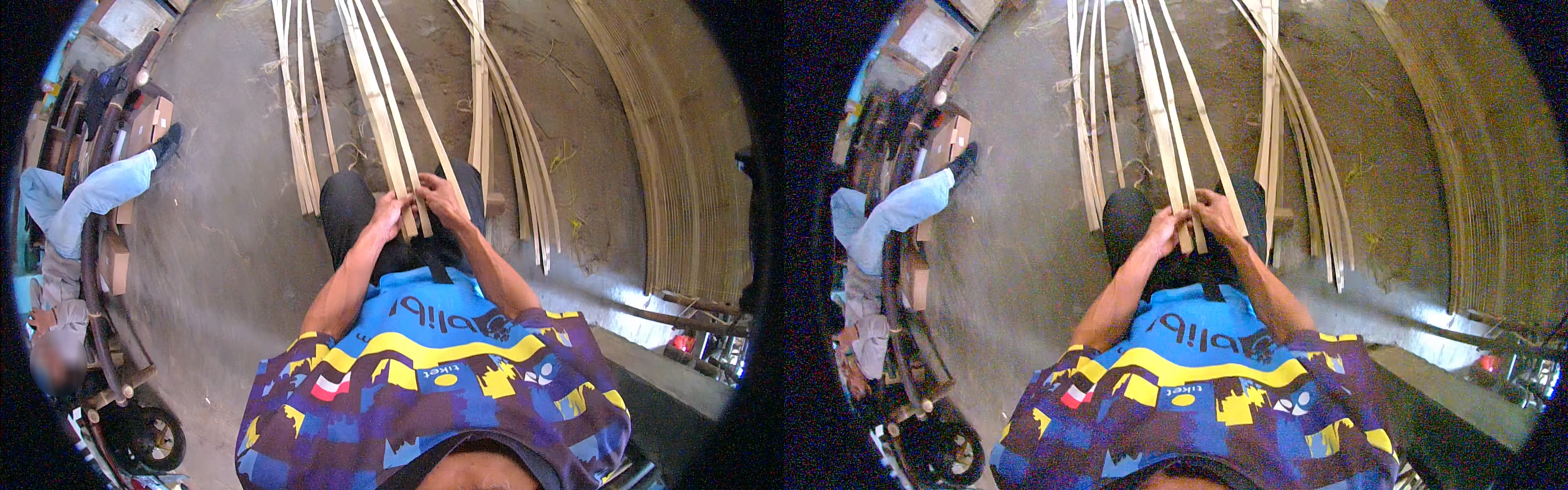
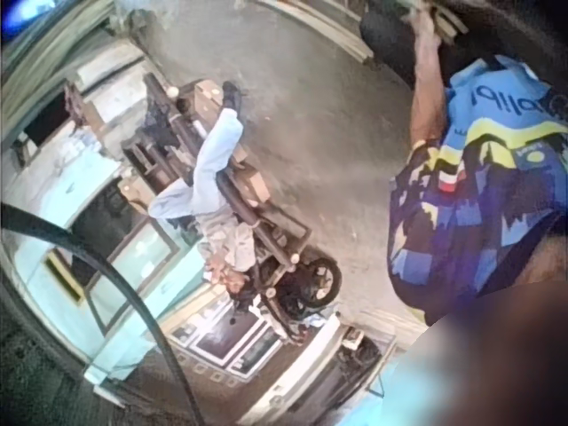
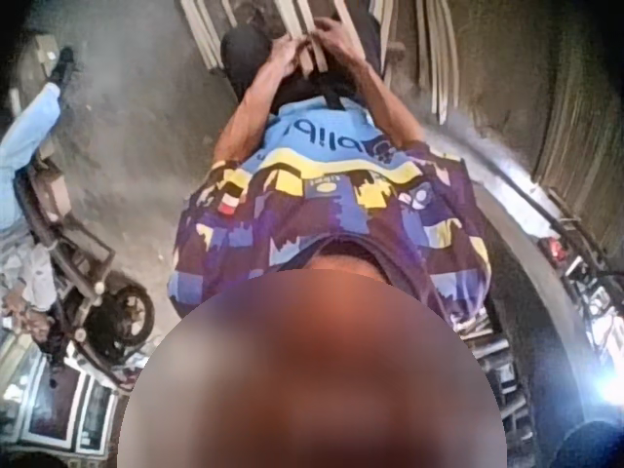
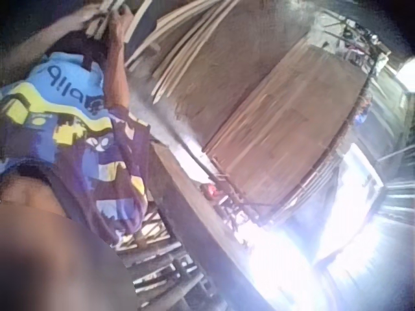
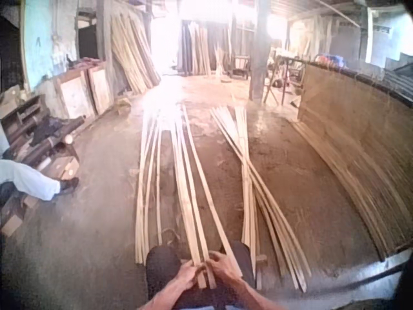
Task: The person sits on the floor and repeatedly picks up, aligns, and stacks thin bamboo strips into a neat pile. They then move to a rack and tie the bundle with yellow string.
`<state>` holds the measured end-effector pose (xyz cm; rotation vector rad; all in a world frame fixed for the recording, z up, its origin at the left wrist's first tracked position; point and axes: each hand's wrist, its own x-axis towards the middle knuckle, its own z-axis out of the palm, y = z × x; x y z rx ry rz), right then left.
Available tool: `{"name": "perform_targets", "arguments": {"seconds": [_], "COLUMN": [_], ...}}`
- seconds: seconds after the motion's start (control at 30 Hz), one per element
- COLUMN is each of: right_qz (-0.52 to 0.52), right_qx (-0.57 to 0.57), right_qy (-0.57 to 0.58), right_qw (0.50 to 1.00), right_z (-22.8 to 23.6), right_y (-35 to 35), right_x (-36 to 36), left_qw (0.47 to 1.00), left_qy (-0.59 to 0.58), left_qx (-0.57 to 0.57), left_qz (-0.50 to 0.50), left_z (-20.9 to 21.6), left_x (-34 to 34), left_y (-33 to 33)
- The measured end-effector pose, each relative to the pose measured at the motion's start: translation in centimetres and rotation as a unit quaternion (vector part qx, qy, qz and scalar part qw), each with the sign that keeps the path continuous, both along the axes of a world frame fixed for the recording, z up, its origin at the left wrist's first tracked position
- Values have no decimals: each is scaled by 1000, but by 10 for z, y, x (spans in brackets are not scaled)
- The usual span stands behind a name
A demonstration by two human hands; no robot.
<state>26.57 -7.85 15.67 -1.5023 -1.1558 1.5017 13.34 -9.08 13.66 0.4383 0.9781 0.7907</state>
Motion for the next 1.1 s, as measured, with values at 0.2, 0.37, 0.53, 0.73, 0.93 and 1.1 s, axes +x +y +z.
{"name": "perform_targets", "arguments": {"seconds": [0.2, 0.37, 0.53, 0.73, 0.93, 1.1], "right_qz": [-7, -7, -6, -12, -15, 0], "right_qx": [-54, -34, 28, 23, -18, -9], "right_qy": [25, 67, -13, 25, 91, 63], "right_qw": [998, 997, 1000, 999, 996, 998], "right_z": [5, 11, 17, 24, 24, 21], "right_y": [7, 13, 14, 12, 13, 13], "right_x": [2, 8, 8, 4, 4, 5], "left_qw": [999, 997, 1000, 998, 995, 996], "left_qy": [-39, -72, -8, 42, -98, -92], "left_qx": [-22, -4, 8, 42, 9, -12], "left_qz": [3, -2, -20, -38, 0, -16], "left_z": [1, 13, 19, 20, 29, 34], "left_x": [-3, -10, -15, -21, -26, -29], "left_y": [2, 5, 8, 12, 13, 11]}}
